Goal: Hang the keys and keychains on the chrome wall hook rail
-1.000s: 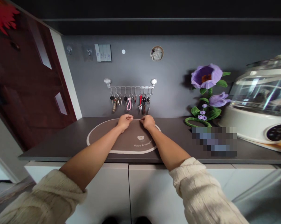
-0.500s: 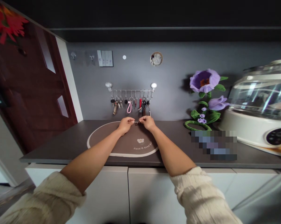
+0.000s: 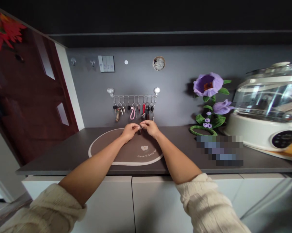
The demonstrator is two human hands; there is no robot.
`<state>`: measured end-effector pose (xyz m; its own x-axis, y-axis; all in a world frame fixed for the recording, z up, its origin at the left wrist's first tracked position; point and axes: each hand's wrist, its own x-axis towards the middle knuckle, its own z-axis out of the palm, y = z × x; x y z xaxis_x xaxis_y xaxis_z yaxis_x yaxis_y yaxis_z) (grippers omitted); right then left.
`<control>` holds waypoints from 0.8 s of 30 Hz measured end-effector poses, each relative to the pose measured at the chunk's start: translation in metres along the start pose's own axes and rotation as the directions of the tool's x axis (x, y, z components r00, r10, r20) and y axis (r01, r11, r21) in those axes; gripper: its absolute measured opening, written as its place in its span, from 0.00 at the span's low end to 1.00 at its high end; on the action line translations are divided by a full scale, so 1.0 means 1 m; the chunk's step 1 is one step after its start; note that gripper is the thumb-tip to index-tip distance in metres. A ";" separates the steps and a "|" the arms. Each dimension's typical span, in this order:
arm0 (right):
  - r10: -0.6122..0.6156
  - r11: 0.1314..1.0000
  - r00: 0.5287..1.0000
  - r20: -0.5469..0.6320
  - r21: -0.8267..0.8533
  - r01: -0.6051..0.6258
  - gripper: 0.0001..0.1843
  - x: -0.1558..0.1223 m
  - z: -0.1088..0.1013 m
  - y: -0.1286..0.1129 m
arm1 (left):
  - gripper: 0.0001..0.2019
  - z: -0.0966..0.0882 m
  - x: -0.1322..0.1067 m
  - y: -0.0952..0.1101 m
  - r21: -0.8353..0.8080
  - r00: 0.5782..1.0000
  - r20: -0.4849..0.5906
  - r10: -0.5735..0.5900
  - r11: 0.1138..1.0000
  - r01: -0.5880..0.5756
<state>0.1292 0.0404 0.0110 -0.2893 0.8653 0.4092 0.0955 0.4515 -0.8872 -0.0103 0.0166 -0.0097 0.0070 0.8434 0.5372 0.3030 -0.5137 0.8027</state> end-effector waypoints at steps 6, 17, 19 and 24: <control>0.094 0.970 0.995 -0.023 0.229 -0.086 0.11 -0.004 0.004 0.000 | 0.06 0.001 -0.002 0.006 -0.159 0.997 -0.016 -0.072 0.985 0.069; 0.075 0.949 0.997 -0.009 0.307 -0.069 0.18 -0.005 0.007 0.002 | 0.08 0.000 -0.002 0.011 -0.243 0.988 -0.095 -0.121 0.965 0.095; 0.045 0.949 0.999 -0.026 0.312 -0.034 0.18 -0.002 0.007 0.003 | 0.09 0.000 -0.002 0.011 -0.247 0.986 -0.114 -0.120 0.965 0.089; 0.017 0.928 0.995 -0.097 0.373 0.021 0.16 -0.001 -0.003 -0.006 | 0.10 0.000 -0.002 0.009 -0.244 0.977 -0.153 -0.147 0.964 0.106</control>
<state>0.1314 0.0379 0.0166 -0.1940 0.8898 0.4130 -0.2722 0.3556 -0.8941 -0.0076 0.0098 -0.0033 -0.1834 0.8756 0.4469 0.0602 -0.4438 0.8941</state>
